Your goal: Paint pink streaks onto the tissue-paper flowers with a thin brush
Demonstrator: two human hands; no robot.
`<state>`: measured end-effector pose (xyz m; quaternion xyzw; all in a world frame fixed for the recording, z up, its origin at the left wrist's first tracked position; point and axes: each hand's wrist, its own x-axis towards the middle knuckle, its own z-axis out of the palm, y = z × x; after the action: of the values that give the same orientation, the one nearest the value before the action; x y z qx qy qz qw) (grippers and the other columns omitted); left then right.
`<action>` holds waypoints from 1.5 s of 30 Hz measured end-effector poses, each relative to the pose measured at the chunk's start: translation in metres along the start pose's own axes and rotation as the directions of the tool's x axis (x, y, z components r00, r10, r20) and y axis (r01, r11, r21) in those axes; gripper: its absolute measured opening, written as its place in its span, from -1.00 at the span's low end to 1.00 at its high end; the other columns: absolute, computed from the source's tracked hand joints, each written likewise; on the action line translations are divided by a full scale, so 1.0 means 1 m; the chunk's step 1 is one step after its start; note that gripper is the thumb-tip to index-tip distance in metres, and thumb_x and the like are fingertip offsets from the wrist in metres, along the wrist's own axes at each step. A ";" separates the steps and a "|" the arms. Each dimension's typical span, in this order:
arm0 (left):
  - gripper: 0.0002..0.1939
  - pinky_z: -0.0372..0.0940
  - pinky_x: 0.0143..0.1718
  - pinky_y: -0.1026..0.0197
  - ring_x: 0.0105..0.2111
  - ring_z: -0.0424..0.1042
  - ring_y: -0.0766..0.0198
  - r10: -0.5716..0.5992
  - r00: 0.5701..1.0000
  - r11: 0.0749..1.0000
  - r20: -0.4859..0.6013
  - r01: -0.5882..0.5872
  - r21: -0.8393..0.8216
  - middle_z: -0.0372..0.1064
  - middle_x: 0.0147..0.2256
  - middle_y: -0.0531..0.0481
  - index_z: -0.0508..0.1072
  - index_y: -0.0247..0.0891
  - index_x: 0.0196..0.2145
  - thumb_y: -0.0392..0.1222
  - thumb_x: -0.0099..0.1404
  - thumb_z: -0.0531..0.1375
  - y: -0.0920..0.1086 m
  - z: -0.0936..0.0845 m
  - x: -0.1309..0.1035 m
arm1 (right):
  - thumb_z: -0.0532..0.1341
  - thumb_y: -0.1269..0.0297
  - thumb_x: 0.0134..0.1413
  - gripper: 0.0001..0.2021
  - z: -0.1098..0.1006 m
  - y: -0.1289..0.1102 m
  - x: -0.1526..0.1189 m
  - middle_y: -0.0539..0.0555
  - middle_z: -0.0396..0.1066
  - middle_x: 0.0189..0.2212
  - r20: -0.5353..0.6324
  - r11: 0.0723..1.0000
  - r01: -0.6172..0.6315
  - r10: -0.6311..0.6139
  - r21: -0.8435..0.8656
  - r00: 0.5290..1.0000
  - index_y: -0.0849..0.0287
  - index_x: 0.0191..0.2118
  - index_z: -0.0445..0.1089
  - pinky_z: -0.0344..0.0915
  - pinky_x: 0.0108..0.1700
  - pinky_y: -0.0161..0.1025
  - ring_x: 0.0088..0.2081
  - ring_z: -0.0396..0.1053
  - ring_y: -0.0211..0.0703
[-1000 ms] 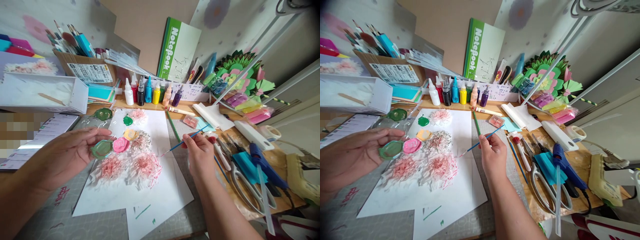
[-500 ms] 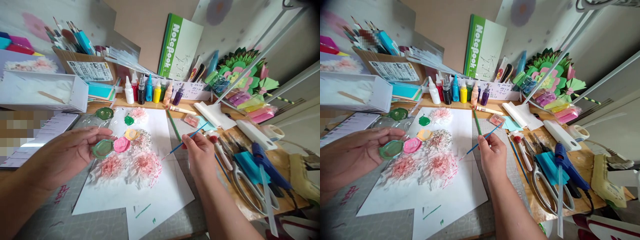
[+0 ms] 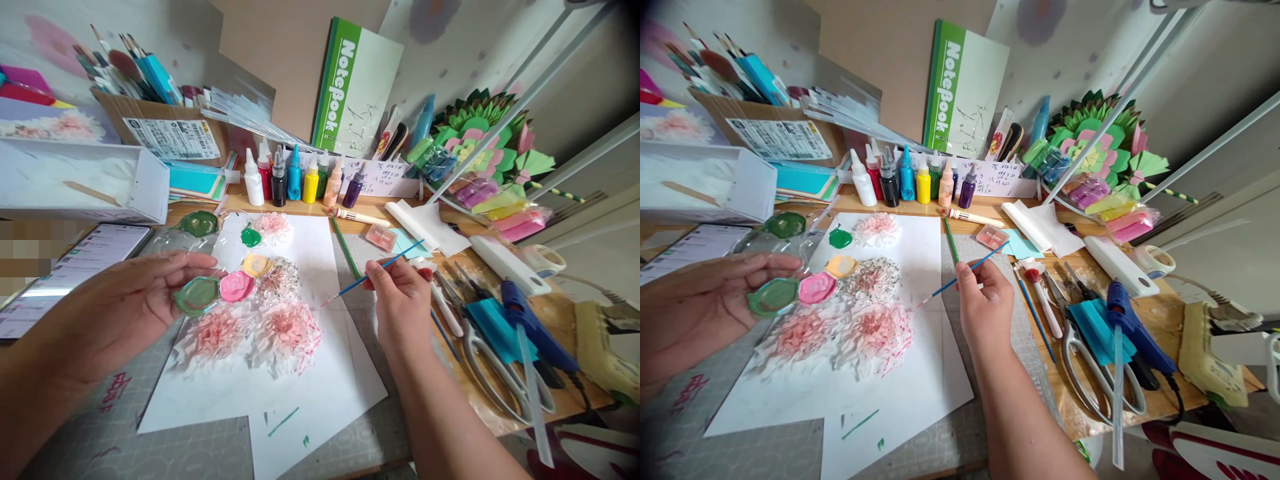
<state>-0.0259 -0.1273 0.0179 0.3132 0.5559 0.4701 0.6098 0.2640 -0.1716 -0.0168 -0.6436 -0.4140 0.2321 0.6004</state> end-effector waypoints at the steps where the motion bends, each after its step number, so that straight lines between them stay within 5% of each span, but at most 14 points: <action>1: -0.84 0.49 -0.47 0.13 -0.44 0.46 0.10 0.003 1.000 1.000 0.019 -0.004 0.022 0.52 -0.52 -0.09 0.67 -0.22 -0.40 -0.27 -0.03 0.36 0.000 -0.001 0.001 | 0.31 0.10 0.01 -0.75 -0.001 0.000 0.000 -0.09 0.35 -0.67 -0.005 1.000 0.002 -0.002 0.005 1.000 0.14 -0.54 0.40 0.13 -0.41 -0.24 -0.56 0.25 -0.24; 7: -0.84 0.48 -0.46 0.17 -0.35 0.47 0.09 0.009 1.000 0.999 0.001 -0.009 0.031 0.58 -0.42 -0.11 0.67 -0.21 -0.45 -0.20 -0.09 0.41 -0.001 -0.001 -0.001 | 0.35 0.12 0.00 -0.76 -0.003 0.004 -0.001 -0.09 0.36 -0.66 -0.012 0.996 -0.010 0.011 0.093 1.000 0.14 -0.53 0.43 0.14 -0.40 -0.24 -0.55 0.25 -0.23; 15: -0.80 0.42 -0.48 0.27 -0.38 0.48 0.17 0.026 0.999 0.997 0.045 -0.022 -0.080 0.59 -0.42 -0.18 0.69 -0.33 -0.43 -0.20 -0.07 0.46 -0.002 0.001 -0.009 | 0.45 0.15 -0.09 -0.75 -0.002 0.003 -0.001 -0.08 0.39 -0.58 -0.108 0.890 -0.009 0.065 0.456 0.992 0.16 -0.50 0.44 0.20 -0.38 -0.27 -0.51 0.29 -0.29; 25: -0.85 0.43 -0.49 0.18 -0.44 0.52 0.13 0.004 0.977 0.991 0.212 0.025 -0.133 0.61 -0.40 -0.20 0.67 -0.27 -0.42 -0.14 0.08 0.40 -0.008 0.003 -0.019 | 0.52 0.23 -0.26 -0.72 -0.005 -0.001 0.002 -0.09 0.39 -0.57 -0.048 0.737 -0.071 0.139 0.673 0.989 0.15 -0.53 0.41 0.33 -0.46 -0.31 -0.54 0.29 -0.32; 29: -0.86 0.42 -0.48 0.18 -0.43 0.52 0.13 0.040 0.978 0.992 0.204 -0.014 -0.123 0.61 -0.39 -0.22 0.65 -0.27 -0.43 -0.14 0.10 0.40 -0.011 0.009 -0.022 | 0.49 0.14 -0.13 -0.75 0.000 -0.012 -0.018 -0.04 0.46 -0.53 0.049 0.743 -0.058 0.033 0.667 0.998 0.14 -0.47 0.47 0.38 -0.41 -0.26 -0.52 0.38 -0.27; 32: -0.83 0.42 -0.48 0.17 -0.42 0.52 0.13 0.053 0.986 0.990 0.159 -0.031 -0.135 0.60 -0.40 -0.19 0.63 -0.27 -0.43 -0.12 0.07 0.42 -0.014 0.014 -0.024 | 0.41 0.21 0.07 -0.90 0.008 -0.023 -0.039 0.00 0.54 -0.46 0.026 0.820 0.139 -0.184 0.555 0.983 0.09 -0.37 0.56 0.40 -0.34 -0.27 -0.44 0.46 -0.24; 37: -0.83 0.44 -0.45 0.16 -0.41 0.54 0.13 0.072 0.990 0.988 0.125 -0.054 -0.143 0.58 -0.42 -0.14 0.62 -0.27 -0.43 -0.12 0.10 0.42 -0.016 0.014 -0.024 | 0.29 0.42 0.20 -0.87 0.016 -0.041 -0.055 0.00 0.57 -0.40 0.162 0.782 0.569 -0.614 0.254 0.772 0.02 -0.27 0.55 0.40 -0.27 -0.25 -0.32 0.50 -0.17; 40: -0.82 0.44 -0.43 0.15 -0.39 0.56 0.11 0.089 0.983 0.987 0.163 -0.065 -0.144 0.60 -0.40 -0.16 0.62 -0.28 -0.41 -0.10 0.12 0.42 -0.017 0.012 -0.023 | 0.28 0.41 0.22 -0.89 0.020 -0.046 -0.054 -0.01 0.55 -0.43 0.177 0.767 0.614 -0.641 0.188 0.747 0.04 -0.29 0.51 0.38 -0.29 -0.26 -0.35 0.49 -0.18; 45: -0.79 0.43 -0.44 0.13 -0.42 0.55 0.10 0.084 0.979 0.987 0.186 -0.056 -0.148 0.59 -0.41 -0.18 0.62 -0.28 -0.42 -0.08 0.09 0.43 -0.018 0.011 -0.021 | 0.30 0.34 0.20 -0.88 0.022 -0.047 -0.051 -0.03 0.52 -0.51 0.206 0.818 0.565 -0.574 0.104 0.793 0.08 -0.38 0.52 0.32 -0.39 -0.29 -0.45 0.45 -0.22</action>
<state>-0.0101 -0.1517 0.0112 0.3322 0.4484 0.4975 0.6642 0.2063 -0.2028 0.0144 -0.4471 -0.6501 0.1205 0.6024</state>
